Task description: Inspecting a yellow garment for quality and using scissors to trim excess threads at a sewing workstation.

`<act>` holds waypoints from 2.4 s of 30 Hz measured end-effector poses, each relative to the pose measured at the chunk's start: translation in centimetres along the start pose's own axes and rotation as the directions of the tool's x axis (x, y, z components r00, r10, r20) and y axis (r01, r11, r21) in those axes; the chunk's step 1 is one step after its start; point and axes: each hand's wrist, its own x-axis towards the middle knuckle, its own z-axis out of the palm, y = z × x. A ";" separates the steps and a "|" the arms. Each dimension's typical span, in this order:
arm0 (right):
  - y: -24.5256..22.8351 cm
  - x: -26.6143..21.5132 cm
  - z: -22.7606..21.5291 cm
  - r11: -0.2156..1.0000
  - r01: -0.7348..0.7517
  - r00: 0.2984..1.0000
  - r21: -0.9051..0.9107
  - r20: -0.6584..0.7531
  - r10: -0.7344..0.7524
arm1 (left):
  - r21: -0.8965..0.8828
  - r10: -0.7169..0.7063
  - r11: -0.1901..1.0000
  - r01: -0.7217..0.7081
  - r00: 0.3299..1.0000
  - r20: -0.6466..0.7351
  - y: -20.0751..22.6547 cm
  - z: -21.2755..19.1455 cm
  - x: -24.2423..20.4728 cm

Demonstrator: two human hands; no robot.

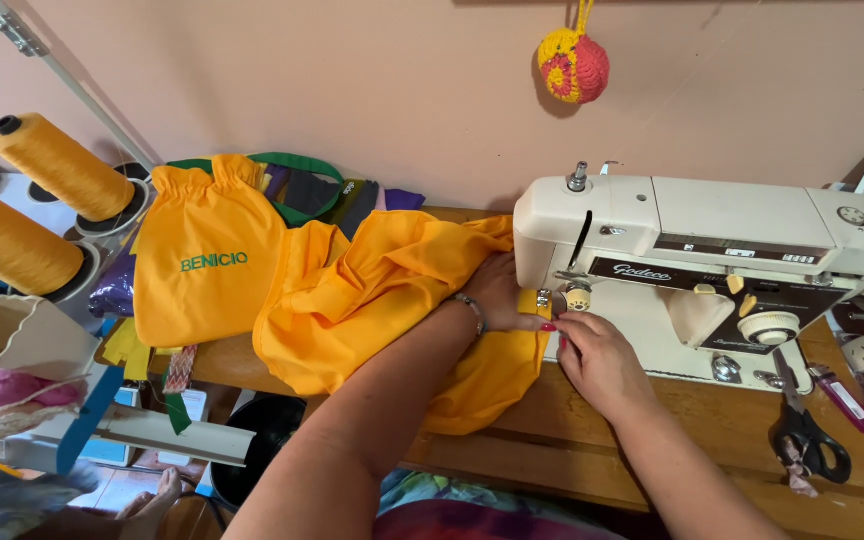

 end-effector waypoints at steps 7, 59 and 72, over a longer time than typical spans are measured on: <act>-0.6 -0.2 -0.2 1.000 -0.023 0.999 -0.001 -0.039 0.023 | 0.072 -0.049 0.996 0.061 0.987 -0.154 0.5 1.8 0.0; -14.5 -12.7 -0.4 -0.469 -0.682 0.418 0.561 0.826 0.379 | 0.923 -0.602 0.278 0.265 0.797 -0.048 2.4 -21.7 -16.9; -16.1 -12.5 -4.1 0.607 -0.764 0.642 0.220 0.358 0.678 | 0.132 -0.080 0.989 0.069 0.993 0.083 9.7 0.5 -16.7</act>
